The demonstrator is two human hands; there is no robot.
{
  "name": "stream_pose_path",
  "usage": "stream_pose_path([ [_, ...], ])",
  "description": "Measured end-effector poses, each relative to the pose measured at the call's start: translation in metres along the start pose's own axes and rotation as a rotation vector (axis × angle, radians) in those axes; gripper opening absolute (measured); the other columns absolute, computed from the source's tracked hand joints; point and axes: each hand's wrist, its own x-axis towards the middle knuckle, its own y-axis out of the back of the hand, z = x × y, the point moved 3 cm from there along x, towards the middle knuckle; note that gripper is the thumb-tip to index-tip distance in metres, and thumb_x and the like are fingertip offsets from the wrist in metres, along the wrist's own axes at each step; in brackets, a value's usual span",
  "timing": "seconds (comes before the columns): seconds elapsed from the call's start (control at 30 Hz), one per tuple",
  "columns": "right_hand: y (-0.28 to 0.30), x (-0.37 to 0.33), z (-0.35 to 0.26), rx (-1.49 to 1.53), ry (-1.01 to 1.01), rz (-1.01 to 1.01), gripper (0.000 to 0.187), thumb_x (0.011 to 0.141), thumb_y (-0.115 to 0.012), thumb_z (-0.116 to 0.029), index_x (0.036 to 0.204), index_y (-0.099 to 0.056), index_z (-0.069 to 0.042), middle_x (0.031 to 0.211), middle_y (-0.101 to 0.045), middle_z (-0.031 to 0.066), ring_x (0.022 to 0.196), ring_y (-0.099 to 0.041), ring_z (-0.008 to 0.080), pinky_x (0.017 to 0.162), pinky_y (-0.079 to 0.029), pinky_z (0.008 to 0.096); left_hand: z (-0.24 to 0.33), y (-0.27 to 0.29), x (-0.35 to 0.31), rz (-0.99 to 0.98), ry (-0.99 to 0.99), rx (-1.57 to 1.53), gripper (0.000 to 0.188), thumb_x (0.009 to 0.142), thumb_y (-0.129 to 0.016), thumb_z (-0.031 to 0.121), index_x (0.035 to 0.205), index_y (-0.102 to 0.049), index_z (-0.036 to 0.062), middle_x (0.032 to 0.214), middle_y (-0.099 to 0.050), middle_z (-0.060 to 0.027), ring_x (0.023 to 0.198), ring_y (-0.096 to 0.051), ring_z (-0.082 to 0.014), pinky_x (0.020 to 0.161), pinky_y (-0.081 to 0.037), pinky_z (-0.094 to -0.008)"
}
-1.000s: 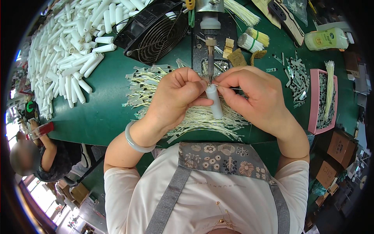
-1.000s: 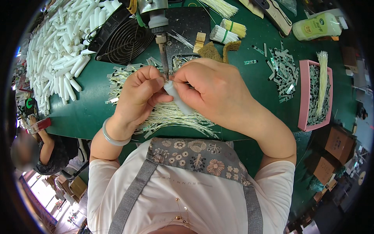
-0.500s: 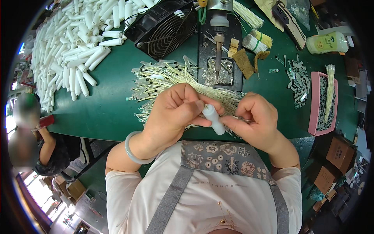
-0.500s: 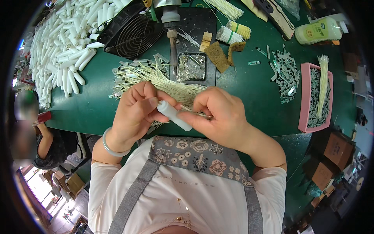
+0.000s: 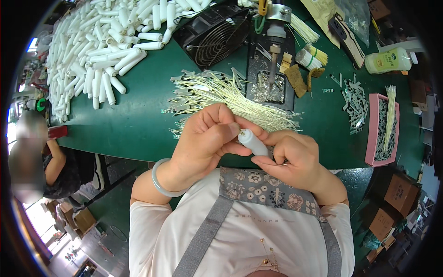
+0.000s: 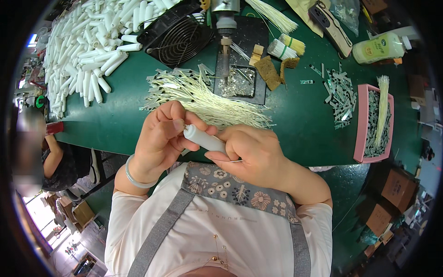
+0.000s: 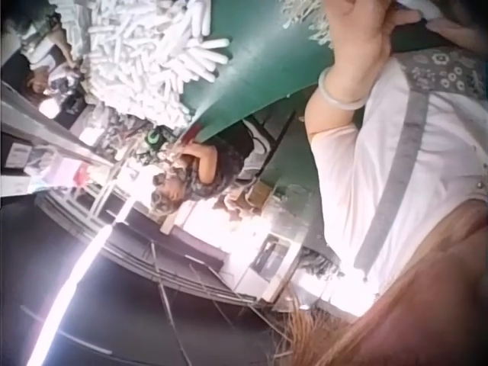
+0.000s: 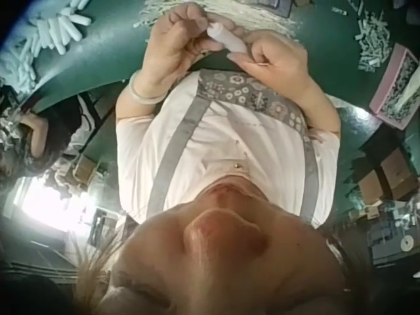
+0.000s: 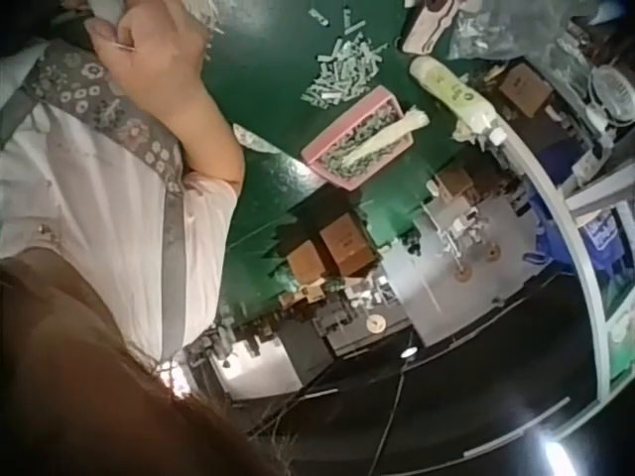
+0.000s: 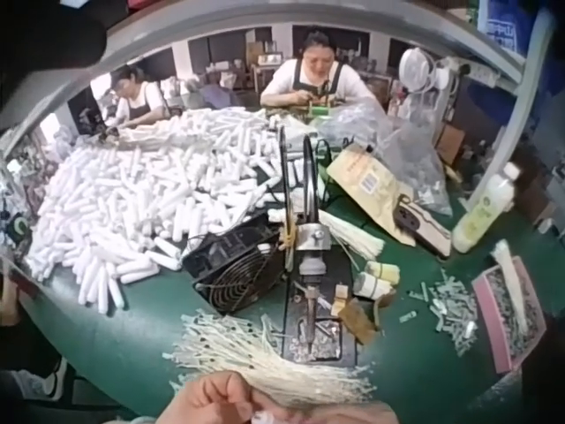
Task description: The person assembles small electronic components by hand, inserting thin wires into a white cylindrical housing.
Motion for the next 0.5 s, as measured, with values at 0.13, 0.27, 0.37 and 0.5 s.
stream_pose_path([
  [0.13, -0.007, 0.004, -0.005, -0.056, 0.072, -0.023, 0.042, 0.058, -0.078, -0.005, 0.056, -0.036, -0.010, 0.071, -0.060, 0.0116, 0.056, -0.058, 0.0188, 0.044, -0.043, 0.0245, 0.006, 0.001, -0.006, -0.022, 0.020, -0.082, 0.008, 0.081, -0.040, 0.001, 0.073, -0.041, 0.0013, 0.094, -0.058, -0.0200, 0.091, -0.060, -0.0270, 0.062, -0.055, -0.0253],
  [0.27, -0.012, 0.012, -0.016, -0.049, 0.179, -0.030, 0.041, 0.060, -0.077, -0.007, 0.057, -0.036, -0.010, 0.069, -0.060, 0.0116, 0.055, -0.058, 0.0198, 0.043, -0.042, 0.0244, 0.008, 0.009, -0.018, -0.019, -0.068, -0.152, 0.007, 0.081, -0.042, 0.002, 0.074, -0.039, 0.0027, 0.084, -0.059, -0.0197, 0.080, -0.062, -0.0274, 0.056, -0.054, -0.0255],
  [0.37, -0.008, 0.015, -0.020, 0.060, 0.242, -0.063, 0.031, 0.060, -0.075, -0.008, 0.063, -0.044, -0.007, 0.070, -0.057, 0.0092, 0.053, -0.055, 0.0195, 0.042, -0.042, 0.0274, 0.034, 0.024, -0.053, -0.073, -0.426, -0.160, 0.010, 0.079, -0.047, 0.004, 0.075, -0.038, 0.0041, 0.074, -0.058, -0.0178, 0.067, -0.063, -0.0241, 0.049, -0.051, -0.0234],
  [0.5, 0.017, 0.013, -0.006, 0.115, 0.132, -0.037, 0.022, 0.062, -0.071, -0.003, 0.070, -0.051, -0.004, 0.073, -0.056, 0.0113, 0.058, -0.054, 0.0194, 0.047, -0.042, 0.0269, 0.086, 0.057, -0.137, 0.082, -0.875, 0.230, 0.017, 0.074, -0.056, 0.007, 0.079, -0.040, 0.0029, 0.073, -0.057, -0.0175, 0.064, -0.061, -0.0209, 0.051, -0.051, -0.0273],
])
